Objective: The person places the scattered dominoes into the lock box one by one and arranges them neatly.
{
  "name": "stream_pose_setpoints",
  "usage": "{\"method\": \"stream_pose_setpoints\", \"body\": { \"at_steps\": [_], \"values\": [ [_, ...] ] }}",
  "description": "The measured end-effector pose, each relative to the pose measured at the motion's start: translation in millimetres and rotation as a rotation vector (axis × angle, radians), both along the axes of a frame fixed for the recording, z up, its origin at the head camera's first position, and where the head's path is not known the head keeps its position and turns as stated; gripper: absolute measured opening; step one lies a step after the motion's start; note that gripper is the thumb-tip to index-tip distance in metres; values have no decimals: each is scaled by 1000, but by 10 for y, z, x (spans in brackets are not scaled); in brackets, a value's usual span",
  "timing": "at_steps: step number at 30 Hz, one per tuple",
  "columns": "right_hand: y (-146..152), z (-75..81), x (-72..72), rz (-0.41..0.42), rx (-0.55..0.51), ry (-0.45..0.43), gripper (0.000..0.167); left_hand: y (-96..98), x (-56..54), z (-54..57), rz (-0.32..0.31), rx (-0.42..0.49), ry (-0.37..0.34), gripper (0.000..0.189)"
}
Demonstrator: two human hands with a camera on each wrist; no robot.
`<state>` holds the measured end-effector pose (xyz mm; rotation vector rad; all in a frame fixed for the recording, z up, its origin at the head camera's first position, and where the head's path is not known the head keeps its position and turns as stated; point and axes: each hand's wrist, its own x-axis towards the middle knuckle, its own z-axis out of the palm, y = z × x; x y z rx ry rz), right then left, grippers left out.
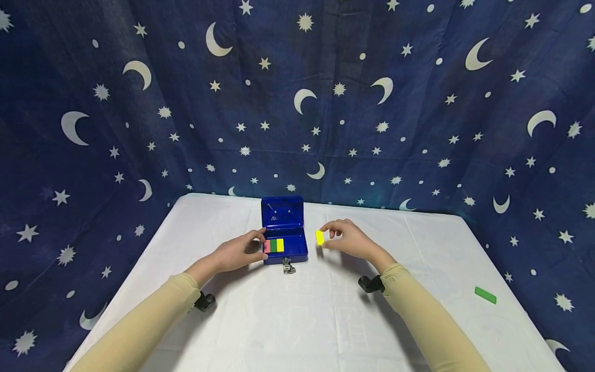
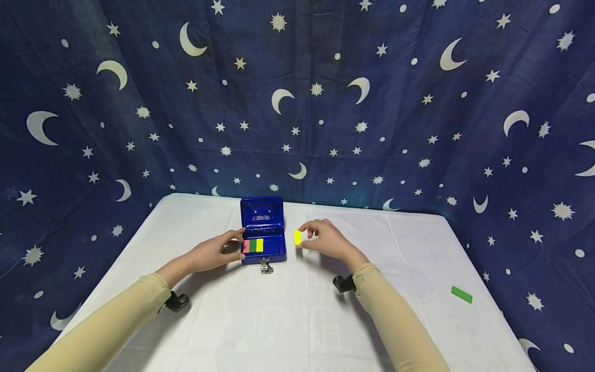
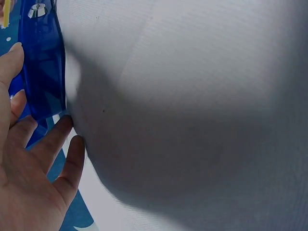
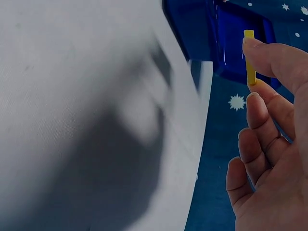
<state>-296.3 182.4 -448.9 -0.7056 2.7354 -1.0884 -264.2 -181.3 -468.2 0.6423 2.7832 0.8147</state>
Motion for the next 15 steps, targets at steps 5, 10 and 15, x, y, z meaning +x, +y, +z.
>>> {"method": "stream_pose_setpoints", "body": {
  "at_steps": [5, 10, 15],
  "values": [
    [-100, 9, -8, 15, 3, 12, 38, -3, 2, 0, -1, -3, 5, 44],
    [-192, 4, -25, 13, 16, 26, 40, -1, 0, 3, -2, 1, 6, 45],
    [-282, 4, -30, 17, 28, 39, 41, 0, 1, 2, -1, 2, 1, 45]
  ]
}}
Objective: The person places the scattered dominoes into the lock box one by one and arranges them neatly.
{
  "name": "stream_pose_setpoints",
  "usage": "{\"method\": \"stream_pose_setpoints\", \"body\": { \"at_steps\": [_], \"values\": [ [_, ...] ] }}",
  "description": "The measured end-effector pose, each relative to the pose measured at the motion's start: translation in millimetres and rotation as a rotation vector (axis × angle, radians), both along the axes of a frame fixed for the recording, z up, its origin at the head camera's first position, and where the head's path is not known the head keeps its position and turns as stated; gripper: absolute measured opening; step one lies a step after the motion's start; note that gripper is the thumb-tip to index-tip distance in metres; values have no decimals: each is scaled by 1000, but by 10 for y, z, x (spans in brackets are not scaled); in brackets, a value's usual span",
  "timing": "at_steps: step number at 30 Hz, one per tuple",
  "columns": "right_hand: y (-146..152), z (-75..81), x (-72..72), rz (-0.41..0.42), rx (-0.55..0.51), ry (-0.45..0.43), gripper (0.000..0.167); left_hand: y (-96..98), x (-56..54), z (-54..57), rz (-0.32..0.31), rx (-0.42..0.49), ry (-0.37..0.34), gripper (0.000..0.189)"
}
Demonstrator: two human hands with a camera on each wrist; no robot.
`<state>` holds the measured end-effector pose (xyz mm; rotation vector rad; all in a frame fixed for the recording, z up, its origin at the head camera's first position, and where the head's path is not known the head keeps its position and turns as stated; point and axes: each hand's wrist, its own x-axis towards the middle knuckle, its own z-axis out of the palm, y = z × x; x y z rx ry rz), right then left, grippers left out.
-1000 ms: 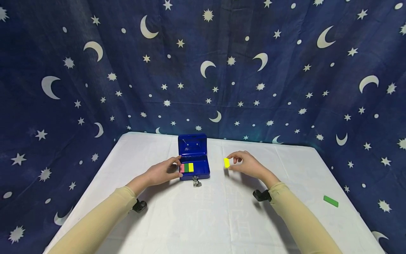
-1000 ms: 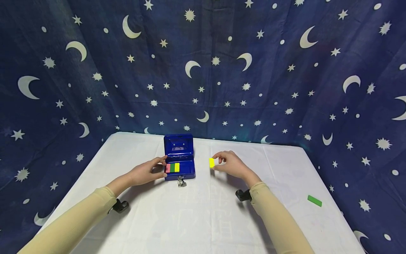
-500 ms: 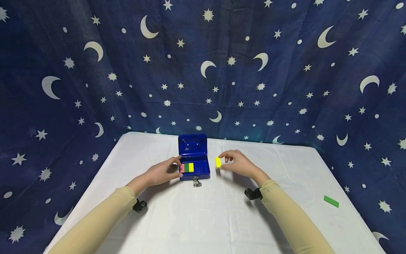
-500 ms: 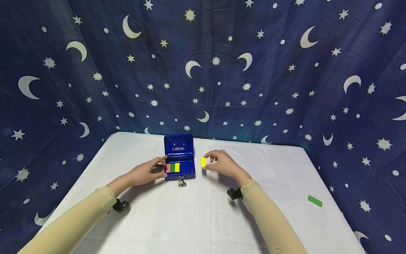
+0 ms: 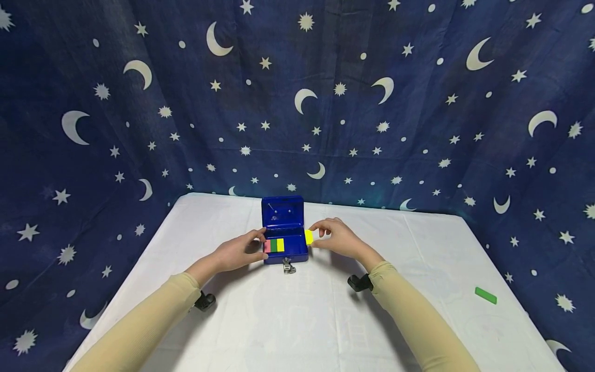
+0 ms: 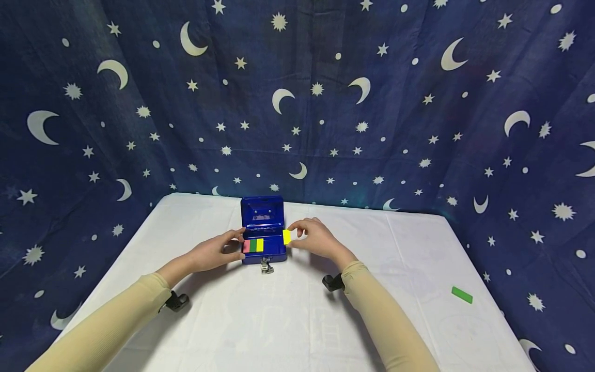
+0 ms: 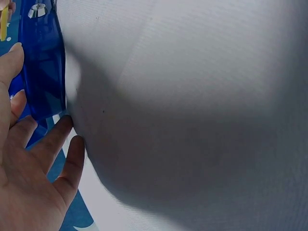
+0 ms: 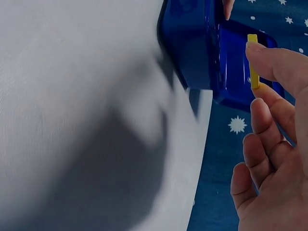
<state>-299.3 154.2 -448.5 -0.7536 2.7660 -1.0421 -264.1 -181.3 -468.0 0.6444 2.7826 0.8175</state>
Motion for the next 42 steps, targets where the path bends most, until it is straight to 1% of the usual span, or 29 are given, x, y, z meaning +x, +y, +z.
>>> {"method": "stream_pose_setpoints", "body": {
  "at_steps": [7, 14, 17, 24, 33, 42],
  "values": [
    [-103, -18, -18, -13, 32, 21, 40, 6, -7, -12, 3, 2, -5, 44],
    [-210, -50, -44, -76, 87, 34, 42, 7, -19, -10, 9, 2, -16, 44],
    [-255, -61, -47, -89, 110, 46, 41, 10, -22, -5, 12, -1, -22, 44],
    [-358, -87, -50, -93, 158, 69, 41, 13, -21, 1, 19, -5, -33, 44],
    [-471, -132, -67, -109, 277, 114, 40, 21, -28, -10, 10, -4, -32, 47],
    [-568, -137, -68, -100, 350, 170, 41, 18, -37, -14, 17, -4, -44, 46]
  ]
}}
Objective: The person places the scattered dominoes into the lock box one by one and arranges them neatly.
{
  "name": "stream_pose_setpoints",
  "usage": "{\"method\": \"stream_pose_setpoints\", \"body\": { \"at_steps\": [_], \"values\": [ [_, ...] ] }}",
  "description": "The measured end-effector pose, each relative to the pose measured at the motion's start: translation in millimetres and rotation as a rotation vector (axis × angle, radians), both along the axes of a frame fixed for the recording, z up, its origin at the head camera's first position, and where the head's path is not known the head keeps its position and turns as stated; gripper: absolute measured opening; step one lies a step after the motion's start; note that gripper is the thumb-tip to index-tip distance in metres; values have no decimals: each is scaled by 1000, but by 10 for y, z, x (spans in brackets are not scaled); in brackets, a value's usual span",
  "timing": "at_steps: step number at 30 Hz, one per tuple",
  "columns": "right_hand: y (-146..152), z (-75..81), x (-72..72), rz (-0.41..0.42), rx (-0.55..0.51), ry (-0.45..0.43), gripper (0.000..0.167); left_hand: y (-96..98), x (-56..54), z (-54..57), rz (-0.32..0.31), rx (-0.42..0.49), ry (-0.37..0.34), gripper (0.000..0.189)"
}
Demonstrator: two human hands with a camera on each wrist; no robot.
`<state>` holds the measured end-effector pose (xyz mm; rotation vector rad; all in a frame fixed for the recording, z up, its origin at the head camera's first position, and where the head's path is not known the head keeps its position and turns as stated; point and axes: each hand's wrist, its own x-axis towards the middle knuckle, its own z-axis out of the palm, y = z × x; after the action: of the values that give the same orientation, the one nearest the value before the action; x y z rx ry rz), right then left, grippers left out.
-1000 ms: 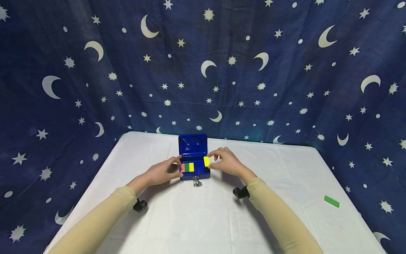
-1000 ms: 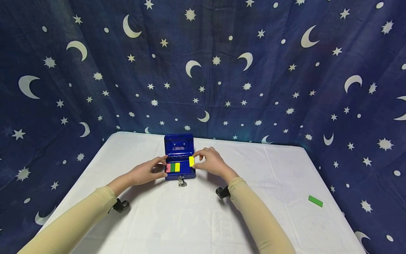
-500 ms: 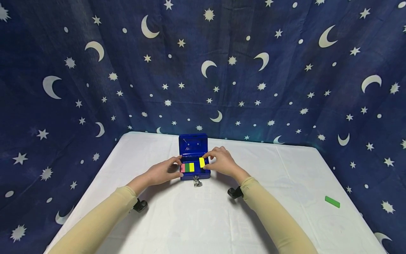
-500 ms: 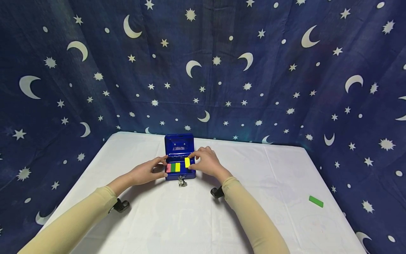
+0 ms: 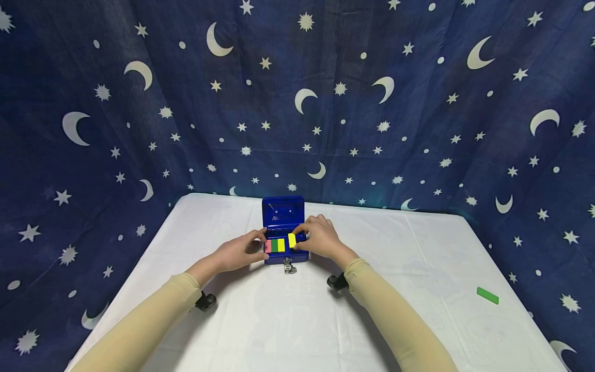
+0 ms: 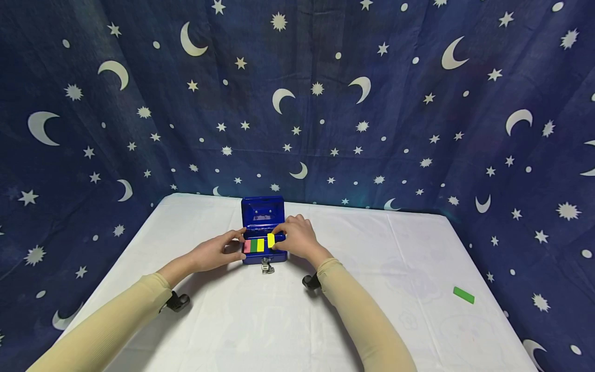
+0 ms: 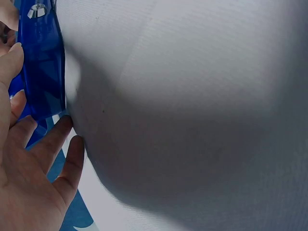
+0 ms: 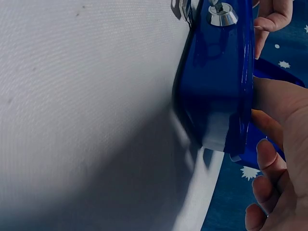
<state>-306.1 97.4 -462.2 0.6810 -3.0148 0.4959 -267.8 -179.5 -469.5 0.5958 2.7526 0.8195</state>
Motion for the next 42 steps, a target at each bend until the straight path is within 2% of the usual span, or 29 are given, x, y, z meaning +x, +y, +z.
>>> {"method": "stream_pose_setpoints", "body": {
  "at_steps": [20, 29, 42],
  "values": [
    [-111, -53, -39, 17, 175, 61, 39, 3, 8, 25, -19, 11, 17, 46],
    [-141, -52, -44, 58, 205, 89, 39, 0, 11, 26, -14, 15, 18, 44],
    [-203, -42, -43, 64, 259, 81, 38, -7, 8, 20, -17, 11, 25, 45]
  ]
}}
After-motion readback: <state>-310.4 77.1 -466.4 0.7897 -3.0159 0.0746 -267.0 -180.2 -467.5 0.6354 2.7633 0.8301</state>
